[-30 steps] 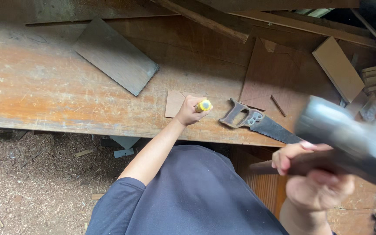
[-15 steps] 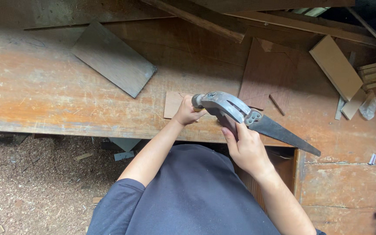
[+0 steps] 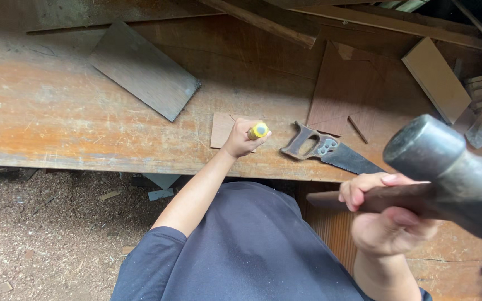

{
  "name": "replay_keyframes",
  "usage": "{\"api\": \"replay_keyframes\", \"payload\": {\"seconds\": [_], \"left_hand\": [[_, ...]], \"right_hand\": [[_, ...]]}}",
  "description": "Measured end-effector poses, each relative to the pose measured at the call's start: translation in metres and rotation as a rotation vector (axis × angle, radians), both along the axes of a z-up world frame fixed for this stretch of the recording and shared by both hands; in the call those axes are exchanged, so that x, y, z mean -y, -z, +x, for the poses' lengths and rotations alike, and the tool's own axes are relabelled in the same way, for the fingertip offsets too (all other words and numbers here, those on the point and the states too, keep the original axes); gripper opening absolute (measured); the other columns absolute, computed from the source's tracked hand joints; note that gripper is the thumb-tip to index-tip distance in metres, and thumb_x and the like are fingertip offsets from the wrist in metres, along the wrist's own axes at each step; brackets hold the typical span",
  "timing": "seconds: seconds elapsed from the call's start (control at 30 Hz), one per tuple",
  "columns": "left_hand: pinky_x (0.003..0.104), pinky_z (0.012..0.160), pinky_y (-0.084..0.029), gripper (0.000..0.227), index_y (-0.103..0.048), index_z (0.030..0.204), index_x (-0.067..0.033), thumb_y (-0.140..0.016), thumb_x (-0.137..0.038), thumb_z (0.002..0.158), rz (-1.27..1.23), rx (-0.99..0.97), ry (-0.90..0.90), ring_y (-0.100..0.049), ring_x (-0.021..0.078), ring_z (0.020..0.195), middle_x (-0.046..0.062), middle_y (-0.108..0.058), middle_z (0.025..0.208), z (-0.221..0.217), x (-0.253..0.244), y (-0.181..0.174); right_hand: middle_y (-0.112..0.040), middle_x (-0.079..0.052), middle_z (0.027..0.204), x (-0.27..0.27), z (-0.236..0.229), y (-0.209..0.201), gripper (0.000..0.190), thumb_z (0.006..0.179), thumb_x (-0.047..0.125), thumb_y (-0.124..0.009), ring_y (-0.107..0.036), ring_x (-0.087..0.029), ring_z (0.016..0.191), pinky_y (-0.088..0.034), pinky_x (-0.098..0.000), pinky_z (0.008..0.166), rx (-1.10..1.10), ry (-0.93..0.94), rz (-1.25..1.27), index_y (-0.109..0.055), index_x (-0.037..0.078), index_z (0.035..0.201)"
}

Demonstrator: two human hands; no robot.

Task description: The person uses a chisel and hammer to carve a small wooden piece on a workbench. They repeatedly position the chisel and strike it with the hammer to remove wood shavings, gradually shaping the piece.

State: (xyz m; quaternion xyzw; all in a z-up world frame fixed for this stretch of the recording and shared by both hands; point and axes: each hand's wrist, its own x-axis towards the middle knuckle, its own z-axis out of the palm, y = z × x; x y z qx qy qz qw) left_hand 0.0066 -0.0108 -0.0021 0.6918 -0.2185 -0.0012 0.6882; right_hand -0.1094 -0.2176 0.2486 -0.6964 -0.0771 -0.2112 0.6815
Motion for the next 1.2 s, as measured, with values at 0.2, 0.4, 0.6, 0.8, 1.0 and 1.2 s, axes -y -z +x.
{"api": "replay_keyframes", "payload": {"seconds": [0.2, 0.4, 0.6, 0.8, 1.0, 1.2], "left_hand": [[0.032, 0.060, -0.053, 0.009, -0.072, 0.093, -0.0028, -0.075, -0.010, 0.088, -0.061, -0.041, 0.003, -0.067, 0.0167, 0.062, 0.009, -0.071, 0.076, 0.001, 0.005, -0.009], [0.032, 0.064, -0.052, 0.009, -0.071, 0.093, -0.0023, -0.077, -0.008, 0.088, -0.027, 0.088, -0.060, -0.066, 0.0199, 0.066, 0.011, -0.069, 0.077, 0.002, 0.002, -0.014], [0.031, 0.059, -0.048, 0.013, -0.069, 0.087, -0.0026, -0.074, -0.014, 0.091, -0.030, 0.002, -0.050, -0.061, 0.0174, 0.059, 0.009, -0.063, 0.068, 0.002, -0.003, -0.005], [0.029, 0.052, -0.043, 0.032, -0.060, 0.068, -0.0081, -0.075, -0.021, 0.094, -0.050, -0.053, -0.080, -0.055, 0.0124, 0.053, 0.002, -0.058, 0.060, 0.011, -0.004, 0.018], [0.027, 0.045, -0.044, 0.028, -0.057, 0.072, -0.0117, -0.070, -0.021, 0.094, -0.208, -0.246, -0.133, -0.053, 0.0087, 0.048, -0.003, -0.055, 0.057, 0.032, -0.013, 0.042], [0.030, 0.039, -0.034, 0.018, -0.051, 0.085, -0.0090, -0.066, -0.010, 0.095, -0.628, -0.536, -0.269, -0.041, 0.0101, 0.042, -0.002, -0.043, 0.058, 0.055, -0.038, 0.058]], "right_hand": [[-0.070, -0.020, 0.084, -0.024, 0.036, 0.051, 0.026, 0.103, 0.020, -0.063, -0.067, -0.038, 0.074, -0.052, -0.0406, 0.065, -0.351, -0.168, -0.880, -0.060, -0.002, 0.116], [-0.063, -0.004, 0.064, -0.022, 0.032, 0.061, 0.024, 0.108, 0.024, -0.057, -0.060, -0.012, 0.052, -0.049, -0.0270, 0.052, -0.561, -0.214, -0.499, -0.060, 0.001, 0.102], [-0.061, 0.000, 0.062, -0.017, 0.032, 0.069, 0.026, 0.105, 0.026, -0.055, -0.055, -0.006, 0.047, -0.045, -0.0237, 0.044, -0.699, -0.148, -0.417, -0.060, 0.001, 0.104], [-0.059, 0.000, 0.064, -0.008, 0.022, 0.088, 0.026, 0.105, 0.027, -0.055, -0.053, -0.005, 0.048, -0.044, -0.0239, 0.042, -0.807, -0.099, -0.319, -0.061, 0.002, 0.108], [-0.061, -0.001, 0.062, -0.010, 0.018, 0.101, 0.026, 0.104, 0.028, -0.056, -0.054, -0.007, 0.046, -0.045, -0.0251, 0.041, -0.903, -0.047, -0.358, -0.062, 0.002, 0.104], [-0.062, -0.001, 0.060, -0.009, 0.011, 0.111, 0.028, 0.105, 0.028, -0.057, -0.056, -0.008, 0.046, -0.046, -0.0257, 0.042, -0.935, -0.053, -0.431, -0.062, 0.001, 0.098]]}}
